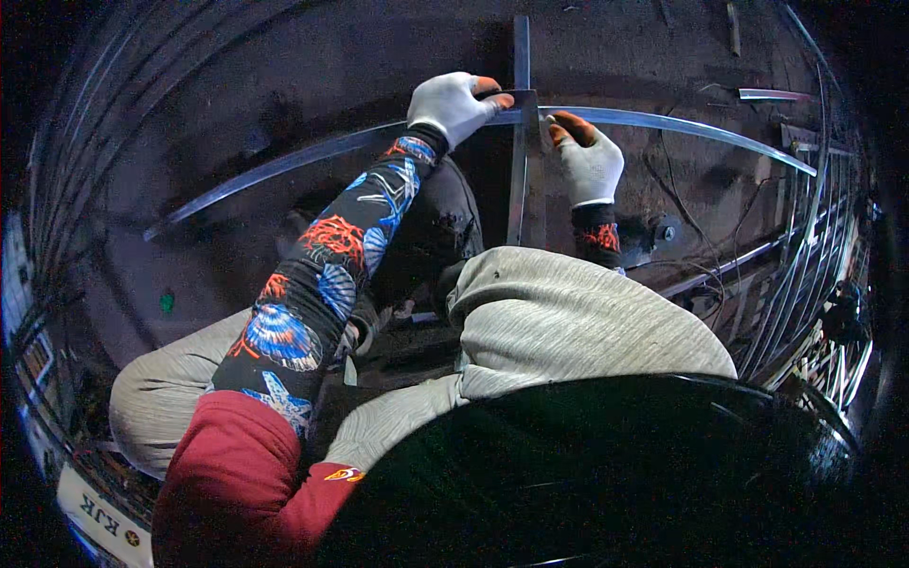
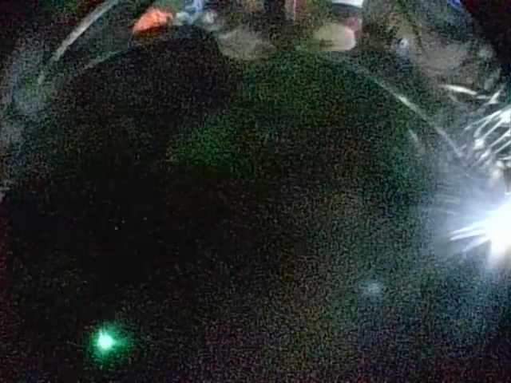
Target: Measuring a metal frame with a tape measure and square, then using an angle grinder to trim components.
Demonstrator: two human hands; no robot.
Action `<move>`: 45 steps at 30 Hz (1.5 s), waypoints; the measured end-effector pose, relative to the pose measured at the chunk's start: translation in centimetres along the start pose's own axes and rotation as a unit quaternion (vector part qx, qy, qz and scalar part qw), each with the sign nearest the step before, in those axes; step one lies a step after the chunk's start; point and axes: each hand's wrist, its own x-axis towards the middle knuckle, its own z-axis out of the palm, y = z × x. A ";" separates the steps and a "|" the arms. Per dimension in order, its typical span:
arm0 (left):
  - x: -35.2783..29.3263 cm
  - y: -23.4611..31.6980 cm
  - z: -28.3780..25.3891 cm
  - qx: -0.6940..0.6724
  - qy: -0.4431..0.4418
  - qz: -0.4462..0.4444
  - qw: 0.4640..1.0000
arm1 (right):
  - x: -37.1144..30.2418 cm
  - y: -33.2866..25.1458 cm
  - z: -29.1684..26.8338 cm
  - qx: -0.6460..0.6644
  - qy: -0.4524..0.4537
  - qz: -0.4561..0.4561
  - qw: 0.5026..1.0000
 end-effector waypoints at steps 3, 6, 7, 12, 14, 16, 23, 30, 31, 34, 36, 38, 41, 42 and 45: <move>0.1 0.2 0.0 0.003 0.004 -0.001 1.000 | 0.0 -0.4 0.1 -0.029 0.010 -0.022 0.999; 0.2 0.5 0.1 0.000 0.001 0.000 1.000 | -0.2 -0.7 -0.2 -0.061 0.013 -0.025 0.998; 0.1 0.4 -0.1 -0.001 0.000 0.002 1.000 | -0.2 -0.7 -0.1 -0.050 0.011 -0.019 0.998; -0.1 0.3 -0.1 -0.004 0.016 0.009 1.000 | 0.3 -0.1 -0.1 0.055 -0.011 0.039 0.998; -0.1 0.2 -0.1 -0.005 0.020 0.013 1.000 | 0.2 0.0 -0.7 0.135 -0.043 0.102 0.985; -0.1 0.1 0.0 0.009 0.011 0.016 1.000 | 0.0 0.2 -1.0 0.154 -0.039 0.108 0.981; -0.1 0.0 0.2 0.009 0.030 0.022 0.999 | -0.3 1.6 -2.3 0.301 -0.079 0.148 0.939; 0.6 1.0 1.1 0.004 0.031 0.028 0.999 | -0.7 3.0 -5.0 0.385 -0.112 0.137 0.906; 0.2 0.4 0.8 0.017 0.031 0.019 0.999 | -0.6 3.6 -4.2 0.442 -0.127 0.146 0.876; -1.2 -2.0 -0.4 0.053 0.035 -0.011 0.998 | -0.3 5.6 -0.5 0.549 -0.179 0.164 0.800; 0.0 0.0 0.6 0.016 0.032 0.007 0.999 | 0.1 5.4 -3.9 0.560 -0.176 0.153 0.795; 0.0 -0.1 0.8 0.016 0.036 0.021 0.999 | -0.4 5.5 -4.2 0.609 -0.176 0.166 0.756; 0.1 -0.4 1.1 0.021 0.049 0.028 0.998 | -0.4 7.0 -4.4 0.601 -0.188 0.165 0.759; 0.1 -0.5 1.2 0.021 0.049 0.028 0.998 | -0.4 7.2 -4.5 0.601 -0.188 0.166 0.759; 0.0 -0.7 1.4 0.029 0.084 0.054 0.995 | -0.8 6.9 -4.2 0.547 -0.168 0.187 0.799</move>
